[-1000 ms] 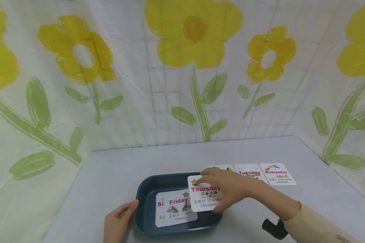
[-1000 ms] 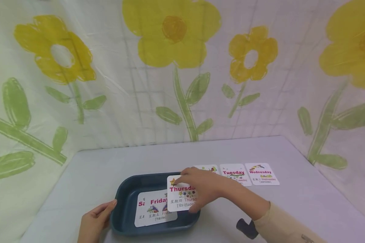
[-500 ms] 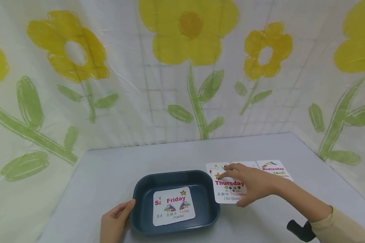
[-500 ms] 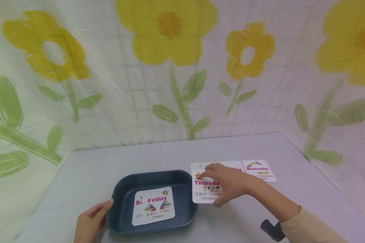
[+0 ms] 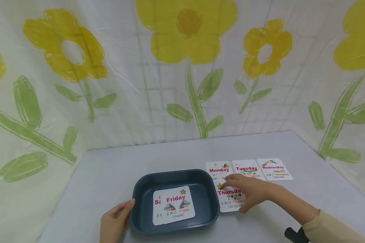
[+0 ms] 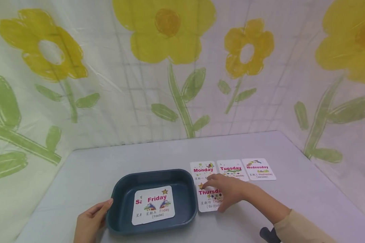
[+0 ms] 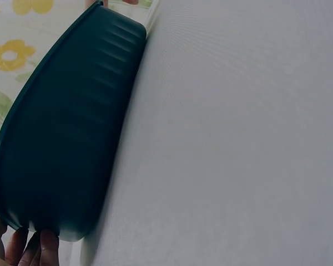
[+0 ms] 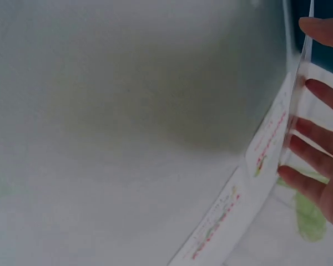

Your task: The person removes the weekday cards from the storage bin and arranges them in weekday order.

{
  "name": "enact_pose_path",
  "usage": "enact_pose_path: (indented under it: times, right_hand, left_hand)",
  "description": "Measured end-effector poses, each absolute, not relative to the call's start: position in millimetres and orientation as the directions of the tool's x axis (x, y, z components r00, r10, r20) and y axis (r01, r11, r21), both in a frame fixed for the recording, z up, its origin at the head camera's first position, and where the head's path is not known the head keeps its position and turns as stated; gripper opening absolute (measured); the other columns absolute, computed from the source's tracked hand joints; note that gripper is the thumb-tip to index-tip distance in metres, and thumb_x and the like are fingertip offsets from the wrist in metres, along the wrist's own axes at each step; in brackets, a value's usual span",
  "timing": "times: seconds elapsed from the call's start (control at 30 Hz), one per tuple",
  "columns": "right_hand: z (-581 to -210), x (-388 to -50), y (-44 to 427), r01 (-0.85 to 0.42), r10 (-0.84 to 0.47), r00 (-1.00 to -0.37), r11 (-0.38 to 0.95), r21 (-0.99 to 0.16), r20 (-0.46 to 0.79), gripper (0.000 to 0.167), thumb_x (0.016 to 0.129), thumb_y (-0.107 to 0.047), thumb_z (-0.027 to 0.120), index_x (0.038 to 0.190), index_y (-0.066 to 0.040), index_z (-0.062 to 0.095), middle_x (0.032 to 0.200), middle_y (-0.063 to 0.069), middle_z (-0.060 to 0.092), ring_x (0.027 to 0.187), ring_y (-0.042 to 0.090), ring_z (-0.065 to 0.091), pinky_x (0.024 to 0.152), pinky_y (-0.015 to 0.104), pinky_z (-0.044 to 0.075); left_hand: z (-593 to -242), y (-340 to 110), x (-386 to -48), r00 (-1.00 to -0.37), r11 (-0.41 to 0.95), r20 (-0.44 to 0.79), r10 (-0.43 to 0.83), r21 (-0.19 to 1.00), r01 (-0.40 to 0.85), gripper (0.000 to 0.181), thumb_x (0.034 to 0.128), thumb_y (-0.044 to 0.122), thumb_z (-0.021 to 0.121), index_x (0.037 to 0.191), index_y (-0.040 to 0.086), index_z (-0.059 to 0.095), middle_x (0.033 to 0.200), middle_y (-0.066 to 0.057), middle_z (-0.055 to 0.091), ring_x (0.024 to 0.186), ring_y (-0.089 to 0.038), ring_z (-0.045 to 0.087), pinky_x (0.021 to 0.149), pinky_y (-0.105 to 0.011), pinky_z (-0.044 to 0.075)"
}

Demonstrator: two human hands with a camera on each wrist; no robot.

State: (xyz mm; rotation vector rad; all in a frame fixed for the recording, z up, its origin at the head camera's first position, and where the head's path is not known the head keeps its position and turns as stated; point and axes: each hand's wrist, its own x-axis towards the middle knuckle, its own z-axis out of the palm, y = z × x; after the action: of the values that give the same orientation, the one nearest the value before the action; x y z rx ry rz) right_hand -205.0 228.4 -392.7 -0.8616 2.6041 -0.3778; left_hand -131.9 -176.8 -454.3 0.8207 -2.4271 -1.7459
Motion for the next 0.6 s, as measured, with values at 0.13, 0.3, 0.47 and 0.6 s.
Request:
enact_pose_path:
  times: [0.13,0.3,0.47,0.6]
  right_hand:
    - [-402.9,-204.5,225.8,-0.496,-0.615,-0.735,0.774,-0.392,-0.285,0.071,0.061,-0.028,0.082,0.125,-0.034,0.051,0.14,0.007,0.04,0.124,0.033,0.041,0.09,0.053,0.046]
    - [-409.5,-202.6,223.8,-0.475,-0.606,-0.734,0.781,-0.405,-0.306,0.071,0.061,-0.03,0.083,0.124,-0.035,0.052,0.141,0.006,0.04,0.127,0.034,0.038,0.091,0.055,0.045]
    - [-412.6,-201.0,222.3,-0.462,-0.588,-0.745,0.796,-0.391,-0.315,0.072,0.059,-0.03,0.084,0.124,-0.036,0.052,0.141,0.005,0.041,0.129,0.034,0.036,0.091,0.057,0.044]
    - [-412.8,-200.7,220.8,-0.466,-0.586,-0.747,0.799,-0.381,-0.314,0.073,0.059,-0.027,0.085,0.124,-0.034,0.052,0.141,0.004,0.041,0.129,0.034,0.037,0.092,0.058,0.043]
  left_hand:
    - [-454.6,-176.7,-131.4,-0.858,0.23,-0.273,-0.435,0.888,-0.398,0.074,0.073,0.062,0.065,0.108,-0.003,0.065,0.104,-0.018,0.068,0.102,-0.032,0.062,0.063,-0.026,0.056]
    - [-454.4,-176.7,-131.6,-0.86,0.233,-0.279,-0.426,0.885,-0.403,0.074,0.0728,0.063,0.065,0.109,-0.002,0.064,0.103,-0.017,0.068,0.098,-0.029,0.064,0.061,-0.023,0.055]
    - [-453.6,-176.8,-130.9,-0.856,0.225,-0.28,-0.435,0.886,-0.405,0.073,0.0733,0.061,0.065,0.109,-0.002,0.064,0.098,-0.013,0.07,0.088,-0.019,0.065,0.056,-0.017,0.051]
    - [-453.6,-177.0,-131.0,-0.857,0.215,-0.277,-0.434,0.892,-0.397,0.072,0.0739,0.06,0.066,0.11,-0.002,0.064,0.096,-0.013,0.071,0.089,-0.02,0.066,0.06,-0.021,0.054]
